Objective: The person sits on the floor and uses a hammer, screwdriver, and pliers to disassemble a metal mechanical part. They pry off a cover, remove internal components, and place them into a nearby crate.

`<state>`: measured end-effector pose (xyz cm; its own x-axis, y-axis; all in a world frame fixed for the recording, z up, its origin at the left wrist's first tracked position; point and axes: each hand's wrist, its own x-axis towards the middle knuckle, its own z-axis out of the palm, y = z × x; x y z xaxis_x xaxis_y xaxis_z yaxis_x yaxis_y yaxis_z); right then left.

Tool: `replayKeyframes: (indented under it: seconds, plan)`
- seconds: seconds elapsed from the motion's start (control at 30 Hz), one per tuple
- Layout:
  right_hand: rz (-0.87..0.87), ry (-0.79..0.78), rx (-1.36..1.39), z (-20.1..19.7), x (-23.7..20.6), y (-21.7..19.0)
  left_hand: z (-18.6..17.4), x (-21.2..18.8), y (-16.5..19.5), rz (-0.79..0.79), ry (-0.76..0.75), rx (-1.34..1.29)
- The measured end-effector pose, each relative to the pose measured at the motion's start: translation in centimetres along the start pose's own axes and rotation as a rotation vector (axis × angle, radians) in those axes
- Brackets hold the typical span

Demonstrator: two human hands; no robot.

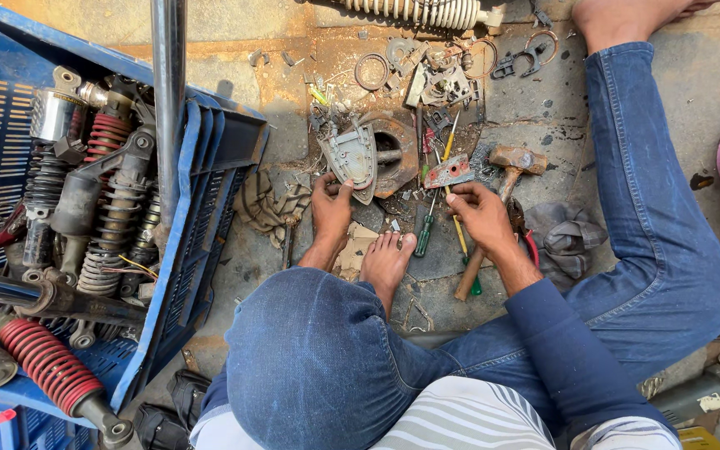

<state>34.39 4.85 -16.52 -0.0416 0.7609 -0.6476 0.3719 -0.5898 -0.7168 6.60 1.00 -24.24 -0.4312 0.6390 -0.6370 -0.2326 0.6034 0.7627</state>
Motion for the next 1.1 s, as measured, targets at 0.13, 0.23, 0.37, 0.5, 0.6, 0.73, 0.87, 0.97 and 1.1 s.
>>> replayKeyframes:
  seconds: [0.13, 0.23, 0.37, 0.5, 0.6, 0.73, 0.87, 0.97, 1.1]
  plan:
    - [-0.056, 0.089, -0.358, -1.6, -0.2, 0.6, -1.3, -0.3, -0.8, 0.140, 0.072, 0.033]
    - [-0.015, 0.138, -0.406, -3.0, -0.2, 1.0, -3.5, -0.6, -1.7, 0.044, 0.083, 0.015]
    - [0.023, 0.179, -0.426, -4.2, 0.3, 1.4, -7.0, -0.5, -2.5, 0.129, 0.062, -0.039]
    - [-0.019, 0.200, -0.374, -3.9, 0.7, 1.3, -9.4, -0.8, -2.8, 0.143, 0.033, -0.022]
    - [-0.053, 0.173, -0.418, -3.3, 0.5, 1.1, -10.1, -1.9, -2.8, 0.142, 0.009, -0.009]
    - [-0.107, 0.091, -0.444, -2.1, -0.3, 1.1, -9.1, -2.2, -1.7, 0.126, -0.078, 0.054]
    - [-0.103, 0.008, -0.510, -0.8, -0.9, 1.1, -5.6, 0.5, 0.9, 0.252, -0.160, 0.157]
    - [-0.108, 0.015, -0.533, -0.4, -1.1, 1.1, -2.7, 2.6, 2.6, 0.250, -0.147, 0.240]
    - [-0.035, -0.010, -0.548, -0.7, -1.6, 1.2, -1.8, 3.2, 3.5, 0.316, -0.047, 0.522]
